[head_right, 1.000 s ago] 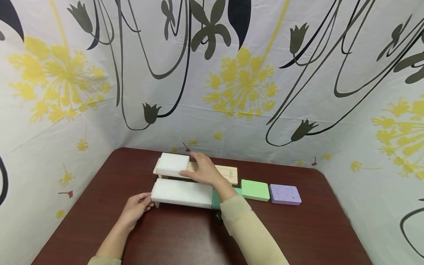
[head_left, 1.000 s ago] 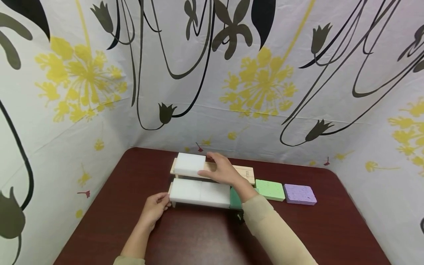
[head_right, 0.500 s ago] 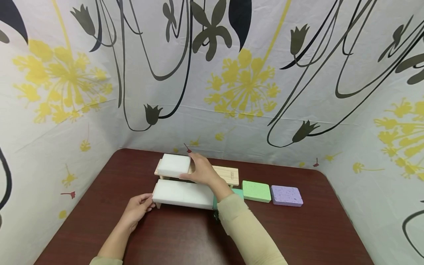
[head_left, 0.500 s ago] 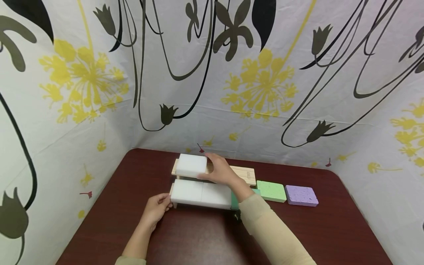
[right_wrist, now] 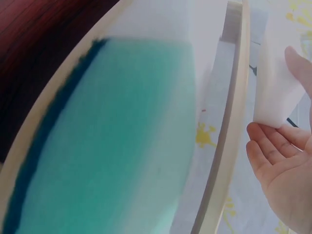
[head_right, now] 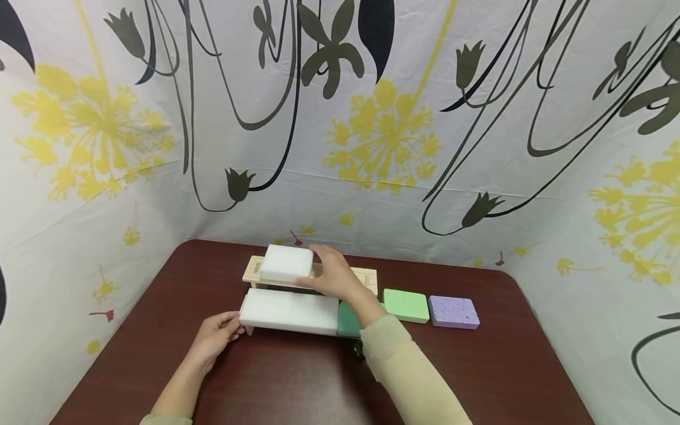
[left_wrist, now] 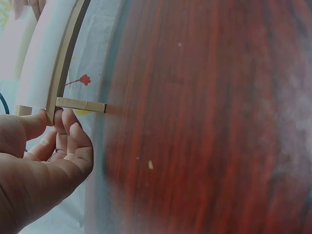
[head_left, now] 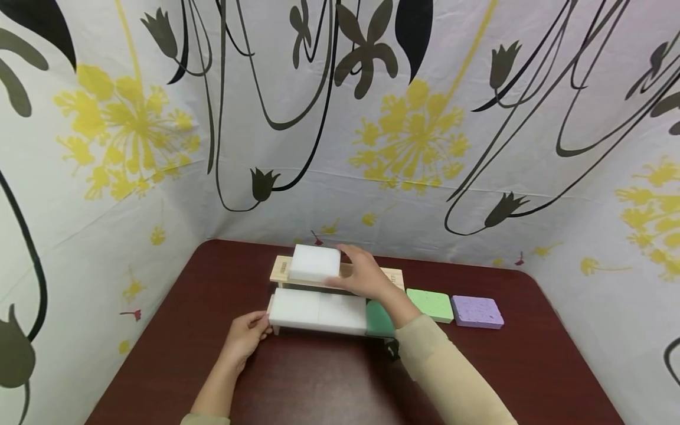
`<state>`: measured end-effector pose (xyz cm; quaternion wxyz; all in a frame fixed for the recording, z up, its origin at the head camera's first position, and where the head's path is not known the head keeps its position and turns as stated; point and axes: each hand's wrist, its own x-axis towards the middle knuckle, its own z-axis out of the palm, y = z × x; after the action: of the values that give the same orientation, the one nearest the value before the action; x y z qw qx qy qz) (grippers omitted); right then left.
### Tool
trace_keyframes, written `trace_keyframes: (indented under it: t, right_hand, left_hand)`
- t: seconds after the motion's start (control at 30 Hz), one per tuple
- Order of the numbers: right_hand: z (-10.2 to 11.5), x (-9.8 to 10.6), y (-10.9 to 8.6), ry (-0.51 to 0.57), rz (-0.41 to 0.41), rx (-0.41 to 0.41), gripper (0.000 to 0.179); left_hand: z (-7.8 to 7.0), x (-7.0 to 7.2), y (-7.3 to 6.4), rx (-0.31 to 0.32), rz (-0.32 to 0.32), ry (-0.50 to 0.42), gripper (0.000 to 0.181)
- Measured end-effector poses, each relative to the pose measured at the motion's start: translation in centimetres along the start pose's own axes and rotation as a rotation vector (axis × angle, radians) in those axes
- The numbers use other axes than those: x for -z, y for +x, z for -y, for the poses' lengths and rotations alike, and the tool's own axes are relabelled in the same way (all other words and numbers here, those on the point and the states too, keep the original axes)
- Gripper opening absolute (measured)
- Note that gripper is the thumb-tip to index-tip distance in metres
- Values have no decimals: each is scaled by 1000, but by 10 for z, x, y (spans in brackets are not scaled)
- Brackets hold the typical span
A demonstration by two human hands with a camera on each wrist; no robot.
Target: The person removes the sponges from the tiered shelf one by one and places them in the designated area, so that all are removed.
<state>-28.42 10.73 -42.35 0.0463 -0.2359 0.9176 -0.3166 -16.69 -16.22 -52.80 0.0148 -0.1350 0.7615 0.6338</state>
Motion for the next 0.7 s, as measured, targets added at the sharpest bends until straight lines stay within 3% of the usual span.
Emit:
trace_keyframes:
  t: [0.7]
  right_hand:
    - [-26,31,-47,21,-44,12,92]
  left_hand:
    - [0,0,0,11,6,-8,31]
